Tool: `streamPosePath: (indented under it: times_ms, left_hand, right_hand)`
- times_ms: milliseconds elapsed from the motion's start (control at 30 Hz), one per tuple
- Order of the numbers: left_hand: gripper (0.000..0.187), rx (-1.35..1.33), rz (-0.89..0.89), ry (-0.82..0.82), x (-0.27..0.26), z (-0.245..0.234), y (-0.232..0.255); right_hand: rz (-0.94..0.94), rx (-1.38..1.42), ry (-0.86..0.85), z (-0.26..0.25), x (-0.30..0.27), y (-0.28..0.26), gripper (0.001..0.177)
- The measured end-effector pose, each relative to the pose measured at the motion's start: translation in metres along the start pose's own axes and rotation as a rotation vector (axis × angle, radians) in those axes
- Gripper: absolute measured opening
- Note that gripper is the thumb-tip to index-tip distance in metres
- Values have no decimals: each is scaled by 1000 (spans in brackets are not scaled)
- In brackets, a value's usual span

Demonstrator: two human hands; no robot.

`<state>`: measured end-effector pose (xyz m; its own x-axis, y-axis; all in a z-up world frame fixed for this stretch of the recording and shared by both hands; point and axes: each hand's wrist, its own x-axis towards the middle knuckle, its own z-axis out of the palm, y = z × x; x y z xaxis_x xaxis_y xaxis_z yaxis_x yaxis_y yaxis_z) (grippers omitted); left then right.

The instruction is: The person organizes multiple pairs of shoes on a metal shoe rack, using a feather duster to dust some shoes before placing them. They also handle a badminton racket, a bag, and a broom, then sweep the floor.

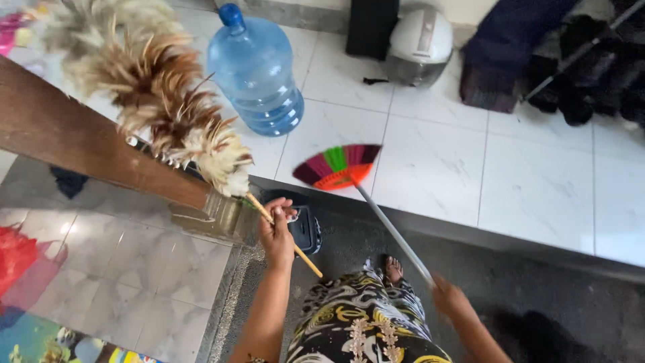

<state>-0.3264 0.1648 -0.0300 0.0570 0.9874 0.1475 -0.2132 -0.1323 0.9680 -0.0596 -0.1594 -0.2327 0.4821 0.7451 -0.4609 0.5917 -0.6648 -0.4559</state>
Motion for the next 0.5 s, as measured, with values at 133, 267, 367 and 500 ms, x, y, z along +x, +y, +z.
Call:
streamPosePath:
  times_ms: [133, 267, 367, 500]
  left_hand:
    - [19, -1, 26, -114, 18, -4, -1]
    - [18, -30, -11, -154, 19, 11, -7]
    - [17, -70, -17, -200, 13, 31, -11]
    - [17, -66, -8, -286, 5, 64, -12]
  right_hand:
    - [582, 88, 52, 16, -129, -36, 42]
    - [857, 387, 344, 47, -195, -52, 37]
    - [889, 656, 558, 64, -207, -41, 35]
    - [890, 931, 796, 44, -201, -38, 36]
